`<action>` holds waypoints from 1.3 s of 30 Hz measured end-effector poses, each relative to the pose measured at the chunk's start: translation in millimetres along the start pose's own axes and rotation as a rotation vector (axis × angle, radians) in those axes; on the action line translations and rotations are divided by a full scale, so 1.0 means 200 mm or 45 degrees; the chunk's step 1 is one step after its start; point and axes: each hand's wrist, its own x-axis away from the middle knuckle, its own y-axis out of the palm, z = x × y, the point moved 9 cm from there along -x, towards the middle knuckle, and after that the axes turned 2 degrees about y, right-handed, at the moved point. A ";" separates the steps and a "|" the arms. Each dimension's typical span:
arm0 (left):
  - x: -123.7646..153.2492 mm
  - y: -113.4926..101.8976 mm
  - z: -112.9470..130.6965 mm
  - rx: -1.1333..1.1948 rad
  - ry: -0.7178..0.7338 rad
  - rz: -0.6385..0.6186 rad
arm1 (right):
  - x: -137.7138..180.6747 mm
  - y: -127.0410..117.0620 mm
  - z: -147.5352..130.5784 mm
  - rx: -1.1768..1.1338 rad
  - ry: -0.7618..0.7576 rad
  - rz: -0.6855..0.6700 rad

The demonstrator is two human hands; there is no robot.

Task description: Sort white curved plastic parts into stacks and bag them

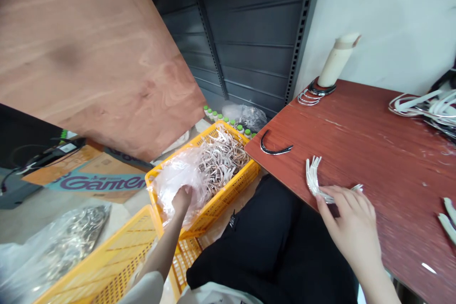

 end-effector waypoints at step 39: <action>1.21 -0.77 1.16 0.462 1.927 -0.286 | 0.29 0.39 -0.39 -1.364 1.044 -0.686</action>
